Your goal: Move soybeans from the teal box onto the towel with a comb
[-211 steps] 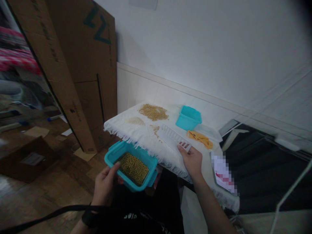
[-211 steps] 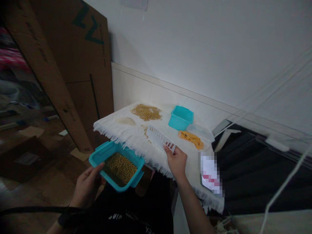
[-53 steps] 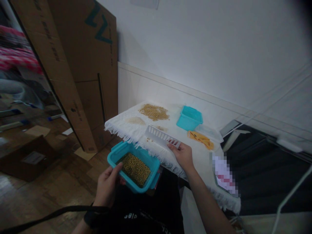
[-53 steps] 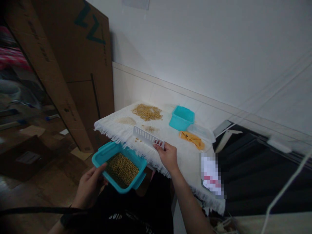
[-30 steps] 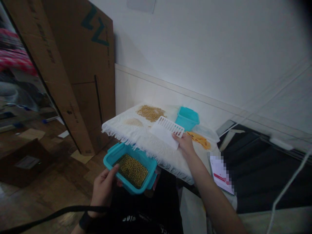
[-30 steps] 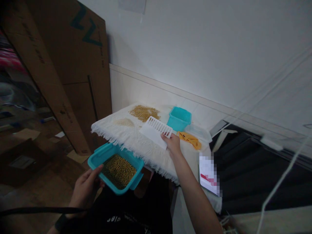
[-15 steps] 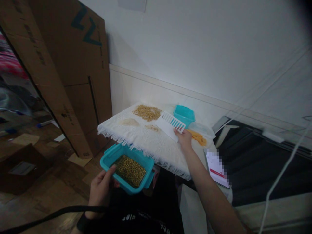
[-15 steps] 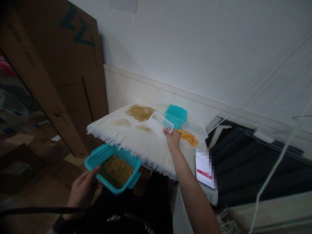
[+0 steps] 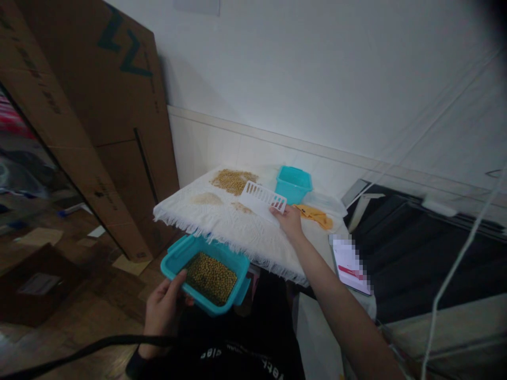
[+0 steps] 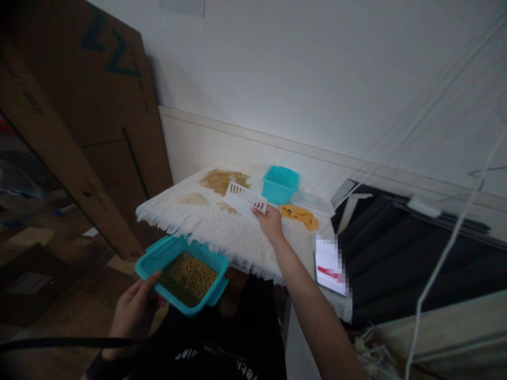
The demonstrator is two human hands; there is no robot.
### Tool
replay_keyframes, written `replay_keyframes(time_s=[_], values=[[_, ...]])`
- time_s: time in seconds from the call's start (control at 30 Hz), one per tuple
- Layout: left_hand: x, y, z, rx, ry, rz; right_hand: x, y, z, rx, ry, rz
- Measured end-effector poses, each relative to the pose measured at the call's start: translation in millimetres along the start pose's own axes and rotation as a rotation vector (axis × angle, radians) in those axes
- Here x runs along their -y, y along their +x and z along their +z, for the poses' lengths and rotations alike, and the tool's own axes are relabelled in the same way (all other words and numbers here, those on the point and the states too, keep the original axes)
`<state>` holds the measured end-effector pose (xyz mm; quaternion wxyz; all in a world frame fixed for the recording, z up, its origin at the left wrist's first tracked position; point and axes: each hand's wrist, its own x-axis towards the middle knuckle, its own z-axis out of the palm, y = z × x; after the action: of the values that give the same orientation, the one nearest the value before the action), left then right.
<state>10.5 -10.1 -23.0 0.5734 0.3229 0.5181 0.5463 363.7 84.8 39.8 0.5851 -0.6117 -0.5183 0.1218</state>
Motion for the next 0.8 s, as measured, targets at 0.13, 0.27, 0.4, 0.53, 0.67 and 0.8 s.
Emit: replay_keyframes(time_s=[0.13,0.27,0.4,0.53,0.67,0.8], values=[[1.5,0.7,0.2,-0.002,-0.024,-0.014,3.7,-0.3,1.4,-0.019,0.011,0.006],[0.2,0.9,1.9,0.004,-0.038,-0.017,6.1,-1.0,4.6,0.005,0.035,-0.002],[0.8,1.9,1.8,0.009,-0.017,-0.007,5.1,-1.9,5.9,0.043,0.081,0.005],[2.4,1.5,-0.6,0.011,-0.022,-0.009,3.7,-2.5,4.1,0.020,0.056,0.006],[2.5,0.3,-1.6,0.022,-0.037,-0.007,5.5,-4.5,2.7,0.056,0.074,0.000],[2.6,1.4,-1.1,0.011,-0.016,0.012,5.5,-4.7,-0.6,0.040,0.072,0.022]])
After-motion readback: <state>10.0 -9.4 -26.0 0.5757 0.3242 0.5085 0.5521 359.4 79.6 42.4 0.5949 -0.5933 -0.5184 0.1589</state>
